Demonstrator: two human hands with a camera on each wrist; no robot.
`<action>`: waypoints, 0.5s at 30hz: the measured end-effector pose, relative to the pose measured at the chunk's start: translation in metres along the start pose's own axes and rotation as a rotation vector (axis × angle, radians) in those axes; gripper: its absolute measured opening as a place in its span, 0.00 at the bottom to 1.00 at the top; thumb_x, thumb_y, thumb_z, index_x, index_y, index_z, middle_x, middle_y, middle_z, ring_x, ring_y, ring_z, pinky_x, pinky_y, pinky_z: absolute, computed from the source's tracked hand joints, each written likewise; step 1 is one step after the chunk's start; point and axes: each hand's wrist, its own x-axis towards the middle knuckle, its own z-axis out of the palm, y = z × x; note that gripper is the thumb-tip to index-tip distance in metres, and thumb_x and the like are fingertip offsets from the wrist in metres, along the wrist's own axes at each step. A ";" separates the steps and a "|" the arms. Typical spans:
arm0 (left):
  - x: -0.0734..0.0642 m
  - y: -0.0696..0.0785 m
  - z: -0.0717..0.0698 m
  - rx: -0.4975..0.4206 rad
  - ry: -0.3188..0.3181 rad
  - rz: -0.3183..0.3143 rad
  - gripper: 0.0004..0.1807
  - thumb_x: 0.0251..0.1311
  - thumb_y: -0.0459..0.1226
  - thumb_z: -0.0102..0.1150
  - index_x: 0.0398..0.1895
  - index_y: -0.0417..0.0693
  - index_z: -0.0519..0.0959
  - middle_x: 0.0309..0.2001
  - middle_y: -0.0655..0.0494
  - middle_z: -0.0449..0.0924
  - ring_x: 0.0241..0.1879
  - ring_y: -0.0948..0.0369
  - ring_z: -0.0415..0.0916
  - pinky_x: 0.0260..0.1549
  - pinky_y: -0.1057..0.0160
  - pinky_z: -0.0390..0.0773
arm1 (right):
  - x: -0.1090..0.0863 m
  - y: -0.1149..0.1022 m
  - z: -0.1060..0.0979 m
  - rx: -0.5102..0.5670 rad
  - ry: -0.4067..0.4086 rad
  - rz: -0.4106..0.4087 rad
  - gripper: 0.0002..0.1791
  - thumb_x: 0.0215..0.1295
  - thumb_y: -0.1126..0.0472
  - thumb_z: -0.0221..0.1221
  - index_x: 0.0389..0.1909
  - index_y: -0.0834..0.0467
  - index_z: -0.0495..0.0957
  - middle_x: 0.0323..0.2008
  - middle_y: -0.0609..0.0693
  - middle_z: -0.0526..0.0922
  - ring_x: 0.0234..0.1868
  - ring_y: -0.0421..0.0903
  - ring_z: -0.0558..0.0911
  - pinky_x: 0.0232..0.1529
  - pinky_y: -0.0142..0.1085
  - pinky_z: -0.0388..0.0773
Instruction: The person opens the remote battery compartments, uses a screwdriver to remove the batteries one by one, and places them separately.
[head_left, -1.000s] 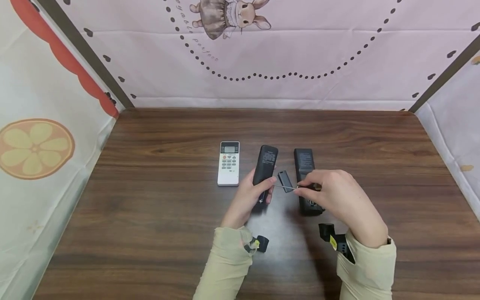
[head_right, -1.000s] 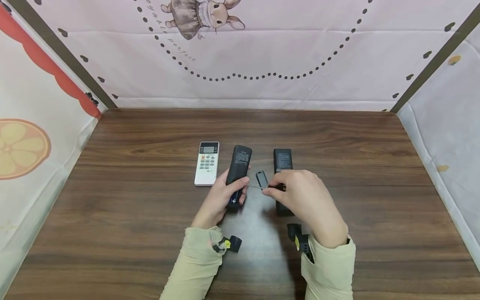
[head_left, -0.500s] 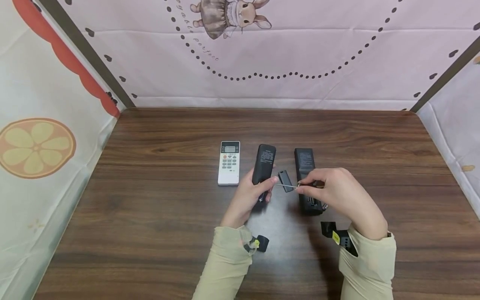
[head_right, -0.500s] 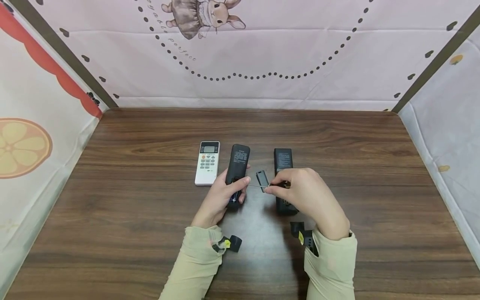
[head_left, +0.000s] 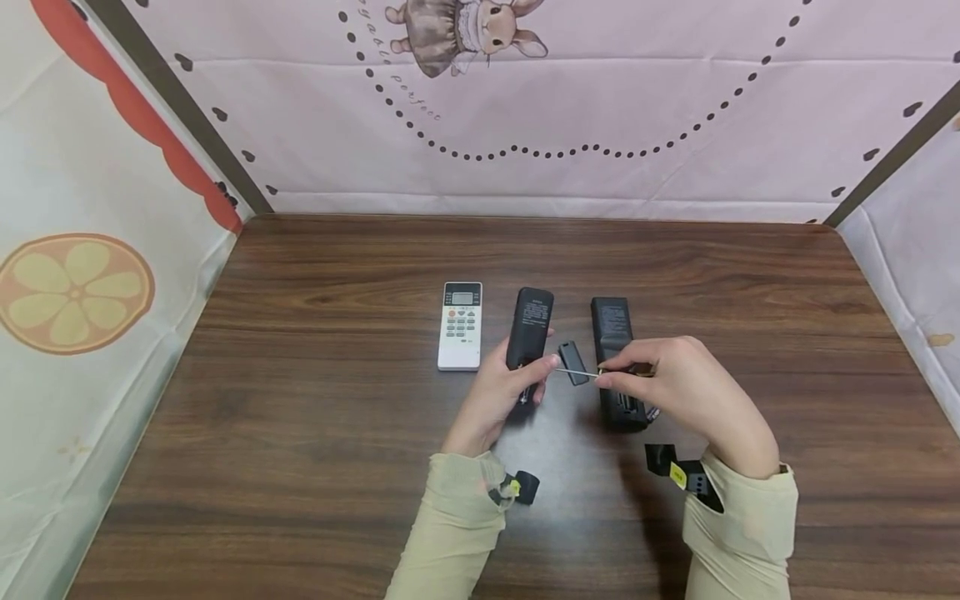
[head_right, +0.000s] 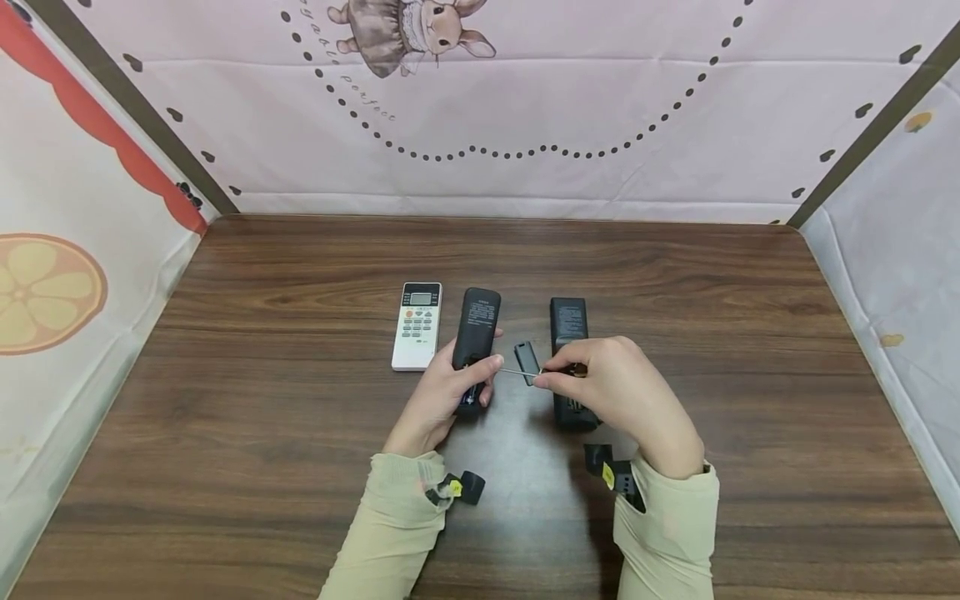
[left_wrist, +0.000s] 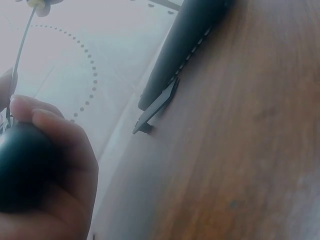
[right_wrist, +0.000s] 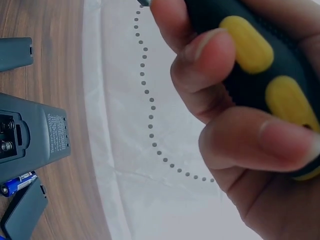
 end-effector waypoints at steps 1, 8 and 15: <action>0.000 0.000 0.000 0.002 -0.002 0.001 0.31 0.48 0.45 0.65 0.56 0.48 0.69 0.22 0.51 0.69 0.14 0.60 0.67 0.17 0.66 0.69 | 0.000 0.000 0.000 0.002 -0.002 0.000 0.14 0.52 0.40 0.58 0.32 0.44 0.83 0.26 0.34 0.80 0.21 0.35 0.72 0.24 0.31 0.70; -0.001 0.001 0.001 0.007 0.000 -0.006 0.30 0.48 0.45 0.65 0.56 0.50 0.69 0.23 0.49 0.69 0.15 0.59 0.67 0.18 0.66 0.68 | 0.000 0.002 0.000 0.031 -0.013 -0.012 0.14 0.53 0.42 0.58 0.33 0.46 0.83 0.26 0.35 0.80 0.21 0.35 0.72 0.22 0.30 0.70; -0.001 0.001 0.000 0.004 0.008 -0.009 0.30 0.47 0.44 0.65 0.56 0.50 0.69 0.24 0.49 0.69 0.15 0.58 0.66 0.18 0.66 0.68 | 0.000 0.002 0.000 0.045 -0.018 -0.025 0.12 0.54 0.44 0.59 0.32 0.46 0.83 0.26 0.35 0.80 0.21 0.35 0.72 0.22 0.30 0.70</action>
